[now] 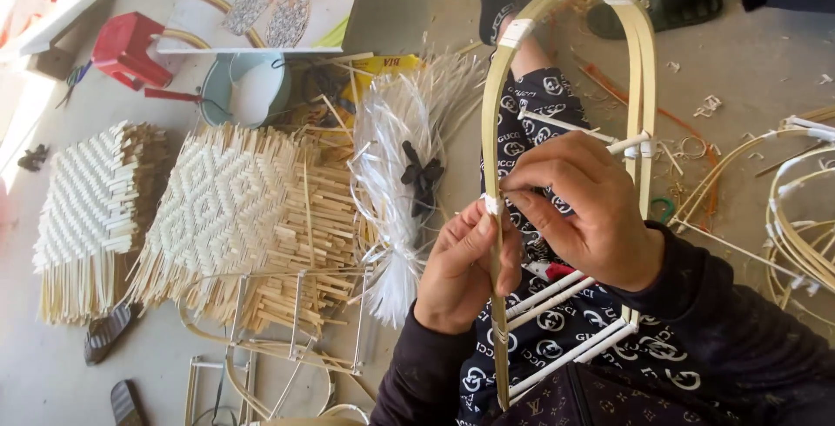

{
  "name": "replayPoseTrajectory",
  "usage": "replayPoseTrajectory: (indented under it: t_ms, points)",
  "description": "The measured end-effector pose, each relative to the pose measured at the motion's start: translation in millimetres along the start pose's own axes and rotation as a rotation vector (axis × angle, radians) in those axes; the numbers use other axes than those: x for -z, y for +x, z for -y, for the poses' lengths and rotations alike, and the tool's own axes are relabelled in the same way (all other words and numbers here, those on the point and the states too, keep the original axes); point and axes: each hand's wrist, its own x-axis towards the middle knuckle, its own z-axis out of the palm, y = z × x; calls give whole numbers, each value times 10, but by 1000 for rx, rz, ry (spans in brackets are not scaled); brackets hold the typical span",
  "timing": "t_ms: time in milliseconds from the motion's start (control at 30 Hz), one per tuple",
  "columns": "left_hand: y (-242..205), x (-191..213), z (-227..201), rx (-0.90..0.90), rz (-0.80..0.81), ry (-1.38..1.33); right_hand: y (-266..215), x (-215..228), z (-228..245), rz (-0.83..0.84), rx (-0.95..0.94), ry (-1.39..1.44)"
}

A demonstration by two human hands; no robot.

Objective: Assembling and securing curved bamboo components into a structural frame using strips of material and wire cutters.

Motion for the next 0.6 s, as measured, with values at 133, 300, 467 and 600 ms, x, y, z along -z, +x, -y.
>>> replayPoseTrajectory:
  t_ms: [133, 300, 467, 600]
  points:
    - [-117, -9, 26, 1, -18, -59, -34, -58, 32, 2, 65, -20]
    - [-180, 4, 100, -11, -46, -78, -116, -107, 23, 24, 76, -78]
    - [-158, 39, 139, 2, -79, -92, -211, -153, -35, 62, 53, -105]
    - [-178, 122, 177, -11, -77, -90, -243, -197, -49, 68, 63, -120]
